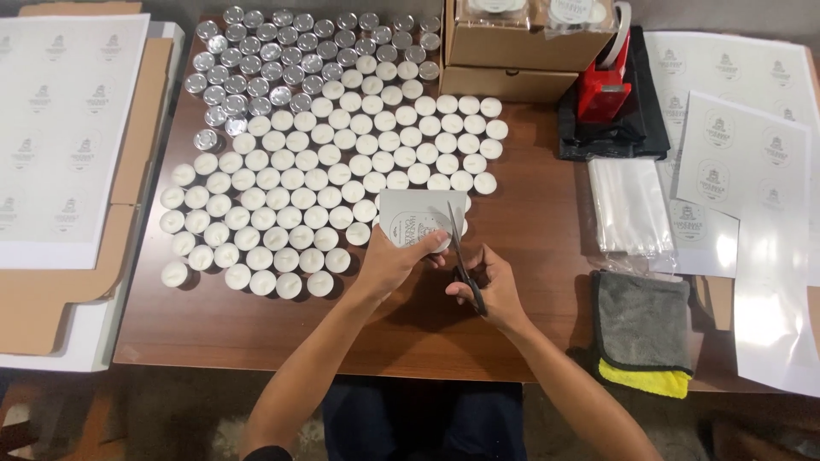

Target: Cutting circular labels from a printed sheet using scissors at a workspace

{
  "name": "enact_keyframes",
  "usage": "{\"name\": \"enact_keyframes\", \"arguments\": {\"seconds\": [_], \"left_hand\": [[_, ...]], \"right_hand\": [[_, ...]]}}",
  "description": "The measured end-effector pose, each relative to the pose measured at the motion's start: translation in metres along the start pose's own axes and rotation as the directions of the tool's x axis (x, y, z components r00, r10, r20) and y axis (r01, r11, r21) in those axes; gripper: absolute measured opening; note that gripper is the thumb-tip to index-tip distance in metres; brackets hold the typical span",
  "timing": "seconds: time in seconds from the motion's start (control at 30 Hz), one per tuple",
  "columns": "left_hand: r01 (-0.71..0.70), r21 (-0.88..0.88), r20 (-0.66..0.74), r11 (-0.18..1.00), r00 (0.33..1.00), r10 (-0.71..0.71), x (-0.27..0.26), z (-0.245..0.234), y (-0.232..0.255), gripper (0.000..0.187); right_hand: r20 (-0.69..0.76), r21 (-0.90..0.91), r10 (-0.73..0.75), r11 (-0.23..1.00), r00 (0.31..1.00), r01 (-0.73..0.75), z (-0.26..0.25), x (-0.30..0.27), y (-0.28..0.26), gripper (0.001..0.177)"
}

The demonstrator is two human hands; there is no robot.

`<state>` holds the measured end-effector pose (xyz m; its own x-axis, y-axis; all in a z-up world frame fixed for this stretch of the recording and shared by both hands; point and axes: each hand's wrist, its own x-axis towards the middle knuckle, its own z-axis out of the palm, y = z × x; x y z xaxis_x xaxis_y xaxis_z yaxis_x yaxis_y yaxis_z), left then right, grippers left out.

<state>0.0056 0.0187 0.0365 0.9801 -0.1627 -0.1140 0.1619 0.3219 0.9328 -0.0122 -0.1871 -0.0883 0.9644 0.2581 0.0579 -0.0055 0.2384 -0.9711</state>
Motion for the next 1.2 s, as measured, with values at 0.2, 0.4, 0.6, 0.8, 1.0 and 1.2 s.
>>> {"name": "enact_keyframes", "arguments": {"seconds": [0.2,0.4,0.6,0.8,1.0,1.2], "left_hand": [[-0.004,0.01,-0.003,1.0,1.0,0.004,-0.001,0.001,0.0,0.02],[0.022,-0.006,-0.001,1.0,1.0,-0.022,-0.001,0.0,-0.001,0.021],[0.056,0.023,0.01,0.998,0.998,-0.057,-0.003,0.002,0.012,0.019],[0.083,0.016,0.016,0.996,0.996,-0.083,-0.004,0.0,0.012,0.021],[0.131,0.009,0.017,0.991,0.991,-0.132,-0.004,-0.002,0.017,0.025],[0.132,0.033,0.03,0.991,0.991,-0.133,-0.005,-0.004,0.018,0.025]], "right_hand": [[-0.004,0.0,-0.008,1.0,1.0,0.008,0.002,0.0,-0.002,0.046],[-0.008,-0.005,-0.013,1.0,1.0,0.012,0.004,0.001,-0.005,0.045],[-0.019,0.014,0.021,1.0,1.0,-0.021,0.003,0.0,-0.007,0.046],[-0.003,0.026,0.045,0.999,0.999,-0.045,0.002,0.001,-0.005,0.049],[-0.003,0.019,0.079,0.997,0.997,-0.079,0.004,0.002,-0.012,0.047],[0.022,-0.008,0.08,0.997,0.997,-0.08,-0.002,0.004,-0.004,0.05]]}}
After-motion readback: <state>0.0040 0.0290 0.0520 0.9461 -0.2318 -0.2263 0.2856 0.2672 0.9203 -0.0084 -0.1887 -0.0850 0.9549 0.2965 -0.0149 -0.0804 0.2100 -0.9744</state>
